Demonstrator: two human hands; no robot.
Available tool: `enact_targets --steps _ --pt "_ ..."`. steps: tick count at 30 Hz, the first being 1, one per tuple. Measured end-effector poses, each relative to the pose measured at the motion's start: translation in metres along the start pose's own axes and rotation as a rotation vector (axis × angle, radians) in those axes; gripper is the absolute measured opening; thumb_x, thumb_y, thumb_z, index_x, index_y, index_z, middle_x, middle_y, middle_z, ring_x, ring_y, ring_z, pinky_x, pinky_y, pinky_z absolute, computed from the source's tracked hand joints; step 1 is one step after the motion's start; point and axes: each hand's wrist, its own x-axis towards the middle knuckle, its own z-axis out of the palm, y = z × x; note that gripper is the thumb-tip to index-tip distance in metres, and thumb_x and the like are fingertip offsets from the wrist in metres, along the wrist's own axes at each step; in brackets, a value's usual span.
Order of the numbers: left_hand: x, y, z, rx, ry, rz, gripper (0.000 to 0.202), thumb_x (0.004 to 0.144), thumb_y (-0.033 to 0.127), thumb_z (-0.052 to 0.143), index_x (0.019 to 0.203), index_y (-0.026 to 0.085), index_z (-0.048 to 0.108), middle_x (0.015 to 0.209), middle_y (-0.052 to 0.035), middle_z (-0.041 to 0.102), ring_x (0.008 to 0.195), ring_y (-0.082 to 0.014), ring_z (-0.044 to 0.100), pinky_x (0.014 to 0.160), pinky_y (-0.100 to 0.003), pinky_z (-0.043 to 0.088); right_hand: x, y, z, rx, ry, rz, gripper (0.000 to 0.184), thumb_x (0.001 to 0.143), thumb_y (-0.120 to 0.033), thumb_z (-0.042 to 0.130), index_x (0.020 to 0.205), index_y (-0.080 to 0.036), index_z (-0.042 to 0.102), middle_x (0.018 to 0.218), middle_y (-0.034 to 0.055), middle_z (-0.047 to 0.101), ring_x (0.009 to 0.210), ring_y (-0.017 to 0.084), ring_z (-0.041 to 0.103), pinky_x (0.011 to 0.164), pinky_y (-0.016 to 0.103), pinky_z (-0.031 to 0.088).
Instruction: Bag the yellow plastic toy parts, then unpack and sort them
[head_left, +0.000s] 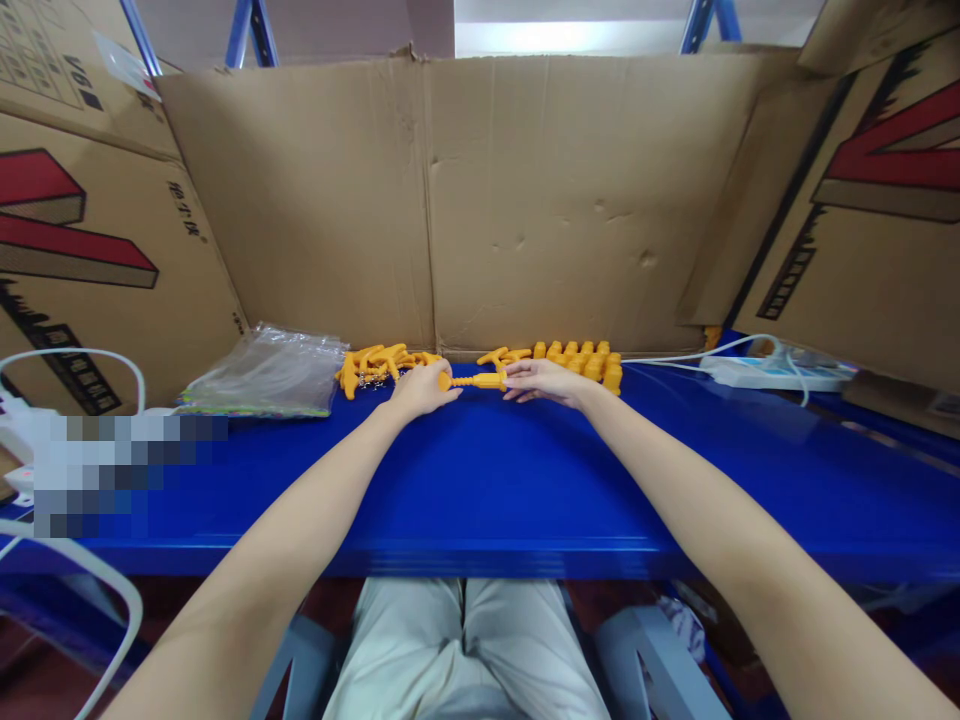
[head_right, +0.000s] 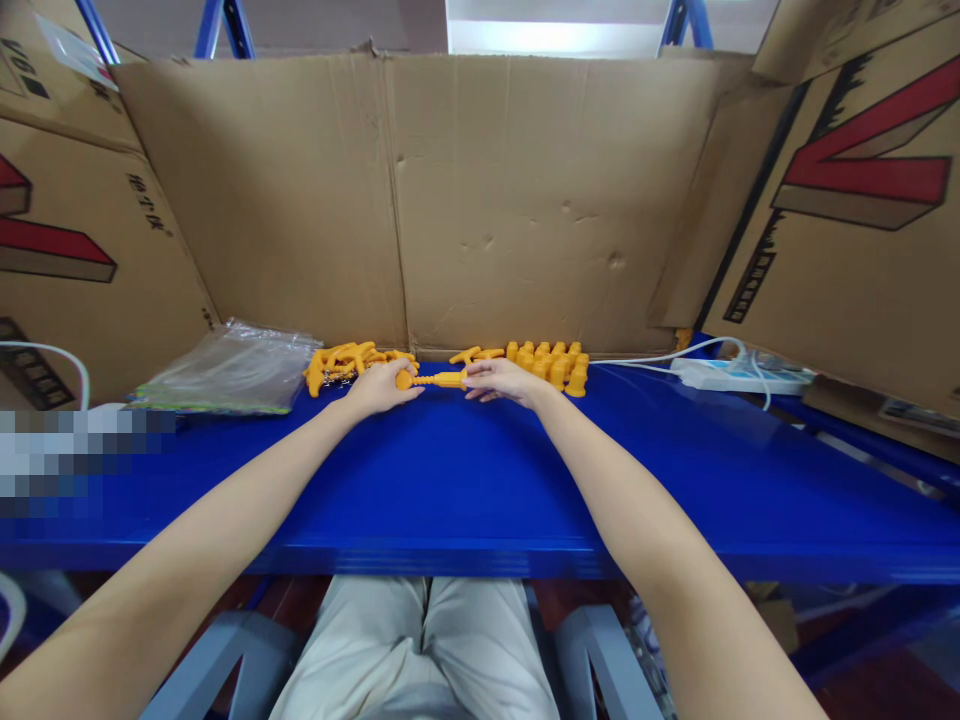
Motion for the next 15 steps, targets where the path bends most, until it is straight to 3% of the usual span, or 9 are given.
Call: enact_targets --steps 10,15 --pt "0.0019 -0.0021 0.003 -0.013 0.014 0.013 0.039 0.076 0.049 0.06 0.105 0.023 0.058 0.094 -0.0071 0.068 0.094 -0.0272 0.064 0.078 -0.035 0.047 0.0071 0.0044 -0.0014 0.092 -0.028 -0.021 0.011 0.083 -0.021 0.065 0.092 -0.016 0.064 0.089 0.0057 0.07 0.066 0.011 0.067 0.059 0.019 0.054" --pt "0.0028 -0.002 0.0032 -0.029 0.019 0.011 0.039 0.075 0.049 0.061 0.104 0.023 0.058 0.093 -0.0066 0.067 0.094 -0.0271 0.064 0.08 -0.035 0.048 0.0042 0.0019 0.0051 0.228 -0.033 -0.004 0.014 0.086 -0.02 0.061 0.1 -0.017 0.06 0.097 0.0067 0.07 0.074 0.013 0.069 0.069 0.024 0.055"
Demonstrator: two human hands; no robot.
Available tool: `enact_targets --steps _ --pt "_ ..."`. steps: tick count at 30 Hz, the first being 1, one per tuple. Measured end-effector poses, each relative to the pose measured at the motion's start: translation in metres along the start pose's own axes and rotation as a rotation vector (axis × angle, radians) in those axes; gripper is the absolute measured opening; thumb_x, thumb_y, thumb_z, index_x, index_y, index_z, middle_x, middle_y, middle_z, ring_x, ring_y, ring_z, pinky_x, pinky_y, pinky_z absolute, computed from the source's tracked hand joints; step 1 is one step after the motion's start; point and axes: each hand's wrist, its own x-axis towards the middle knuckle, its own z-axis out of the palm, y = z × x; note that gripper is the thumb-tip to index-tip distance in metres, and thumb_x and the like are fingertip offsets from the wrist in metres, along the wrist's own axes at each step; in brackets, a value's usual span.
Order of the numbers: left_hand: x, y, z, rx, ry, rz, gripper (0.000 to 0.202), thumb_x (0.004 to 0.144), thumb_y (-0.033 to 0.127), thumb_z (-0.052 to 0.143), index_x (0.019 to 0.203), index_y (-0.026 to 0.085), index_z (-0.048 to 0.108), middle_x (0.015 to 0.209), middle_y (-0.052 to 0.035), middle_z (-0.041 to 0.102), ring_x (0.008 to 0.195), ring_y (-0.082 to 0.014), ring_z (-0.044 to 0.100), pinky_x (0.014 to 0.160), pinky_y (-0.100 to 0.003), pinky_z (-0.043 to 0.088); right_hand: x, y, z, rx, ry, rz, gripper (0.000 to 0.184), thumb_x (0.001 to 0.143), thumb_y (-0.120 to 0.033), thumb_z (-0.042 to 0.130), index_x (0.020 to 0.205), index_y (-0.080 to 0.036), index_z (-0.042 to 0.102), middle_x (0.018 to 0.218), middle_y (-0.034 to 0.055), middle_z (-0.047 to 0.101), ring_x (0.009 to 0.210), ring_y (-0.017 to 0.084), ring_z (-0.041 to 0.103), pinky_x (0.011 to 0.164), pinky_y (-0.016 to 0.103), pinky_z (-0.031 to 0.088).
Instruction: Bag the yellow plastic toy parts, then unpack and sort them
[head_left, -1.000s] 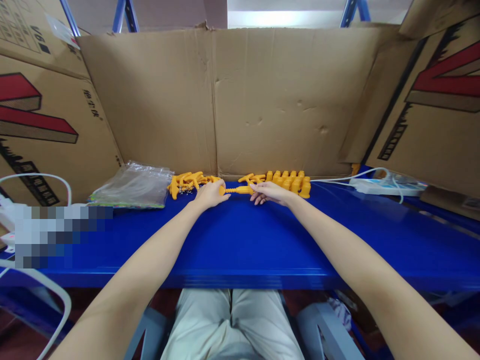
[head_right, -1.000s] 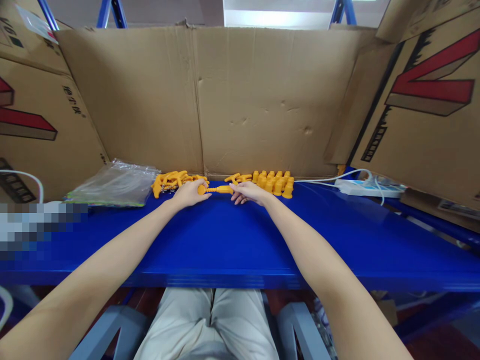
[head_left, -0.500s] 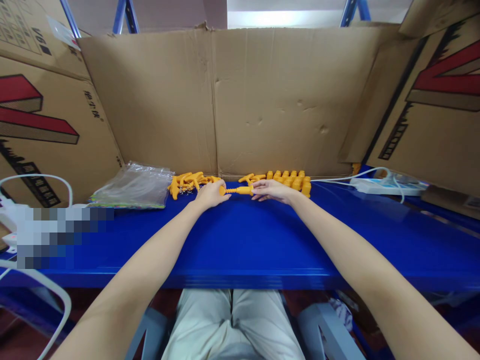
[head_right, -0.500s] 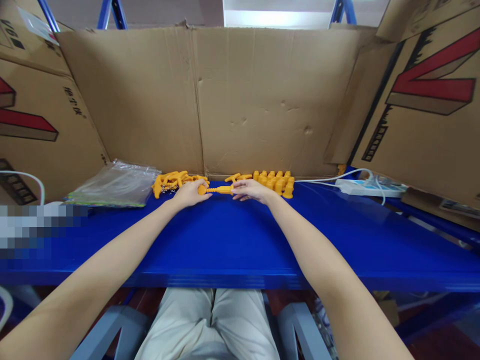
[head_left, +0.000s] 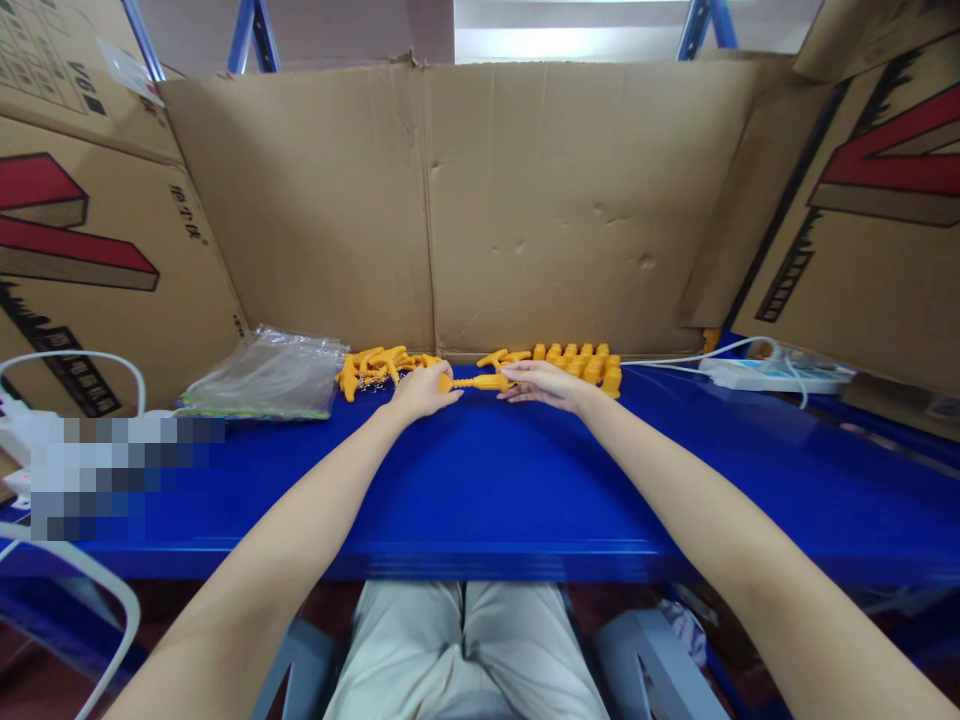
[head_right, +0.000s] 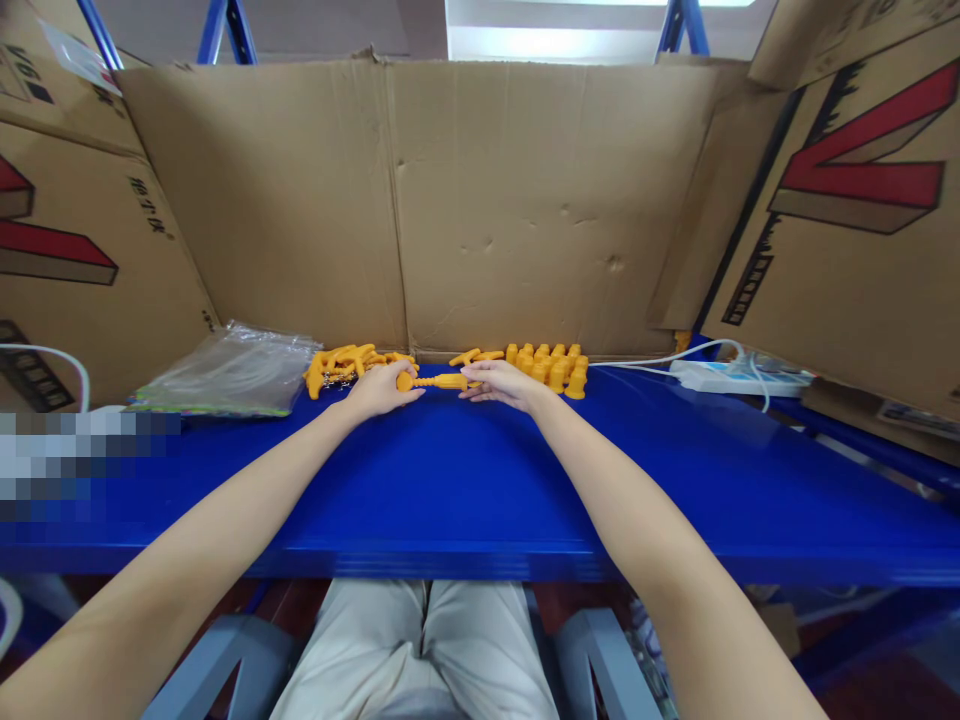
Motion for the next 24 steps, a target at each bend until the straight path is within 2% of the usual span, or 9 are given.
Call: enact_targets --steps 2,4,7,9,12,15,17,21,24 --pt "0.0 0.0 -0.001 -0.003 -0.007 -0.011 0.041 0.076 0.05 0.06 0.106 0.023 0.058 0.092 -0.0066 0.067 0.093 -0.0269 0.064 0.08 -0.036 0.048 0.001 -0.001 0.004 0.042 0.015 -0.002 0.018 0.086 -0.02 0.06 0.103 -0.017 0.059 0.099 0.0076 0.069 0.075 0.013 0.068 0.073 0.026 0.055" --pt "-0.001 0.0 -0.002 -0.04 -0.012 -0.003 0.05 0.076 0.052 0.061 0.116 0.024 0.053 0.093 -0.0061 0.067 0.093 -0.0258 0.064 0.08 -0.035 0.048 0.005 -0.004 0.005 0.068 0.055 -0.024 0.018 0.086 -0.019 0.06 0.103 -0.017 0.058 0.098 0.008 0.07 0.074 0.012 0.067 0.075 0.027 0.055" --pt "-0.002 -0.002 -0.003 -0.122 0.012 0.038 0.074 0.075 0.053 0.061 0.137 0.026 0.033 0.103 -0.0067 0.065 0.094 -0.0238 0.064 0.081 -0.035 0.047 0.018 -0.008 0.006 0.047 0.18 -0.117 0.015 0.086 -0.022 0.059 0.101 -0.018 0.057 0.093 0.0078 0.069 0.072 0.011 0.065 0.076 0.027 0.054" --pt "-0.002 -0.004 -0.003 -0.123 0.032 0.031 0.076 0.078 0.052 0.059 0.141 0.025 0.027 0.107 -0.0079 0.065 0.096 -0.0236 0.063 0.082 -0.035 0.047 0.028 -0.01 0.006 -0.086 0.311 -0.221 0.019 0.085 -0.024 0.06 0.102 -0.019 0.054 0.097 0.0073 0.067 0.076 0.012 0.065 0.075 0.027 0.054" --pt "-0.002 -0.006 -0.003 -0.069 0.029 -0.012 0.06 0.082 0.044 0.054 0.135 0.023 0.037 0.102 -0.007 0.066 0.097 -0.023 0.063 0.081 -0.034 0.047 0.038 -0.009 0.009 -0.503 0.462 -0.426 0.024 0.083 -0.023 0.06 0.105 -0.02 0.051 0.107 0.0073 0.062 0.091 0.016 0.063 0.08 0.03 0.05" --pt "-0.001 -0.007 -0.004 -0.034 0.006 -0.015 0.048 0.082 0.037 0.053 0.127 0.021 0.047 0.095 -0.0053 0.068 0.093 -0.0228 0.064 0.08 -0.033 0.047 0.041 -0.004 0.017 -0.974 0.42 -0.576 0.024 0.084 -0.016 0.053 0.108 -0.018 0.052 0.112 0.0099 0.06 0.106 0.021 0.056 0.091 0.035 0.044" --pt "-0.001 -0.007 -0.005 -0.025 -0.007 -0.008 0.044 0.082 0.034 0.053 0.124 0.02 0.051 0.091 -0.0048 0.069 0.09 -0.0231 0.064 0.078 -0.033 0.048 0.041 0.0 0.023 -1.243 0.351 -0.596 0.026 0.087 -0.011 0.045 0.111 -0.017 0.052 0.117 0.0123 0.058 0.107 0.023 0.054 0.093 0.037 0.041" --pt "-0.001 -0.006 -0.005 -0.008 -0.016 0.003 0.037 0.083 0.032 0.052 0.117 0.019 0.056 0.088 -0.0048 0.069 0.087 -0.0218 0.065 0.077 -0.031 0.047 0.042 0.006 0.031 -1.647 0.234 -0.516 0.037 0.089 -0.004 0.031 0.117 -0.012 0.054 0.124 0.0166 0.055 0.11 0.027 0.052 0.093 0.041 0.038" --pt "0.0 -0.006 -0.005 -0.003 -0.024 0.016 0.034 0.083 0.032 0.051 0.114 0.019 0.059 0.087 -0.0051 0.069 0.086 -0.0211 0.065 0.077 -0.031 0.047 0.048 0.009 0.029 -1.728 0.14 -0.403 0.04 0.087 -0.004 0.033 0.119 -0.012 0.056 0.128 0.0169 0.055 0.114 0.029 0.052 0.094 0.043 0.039"
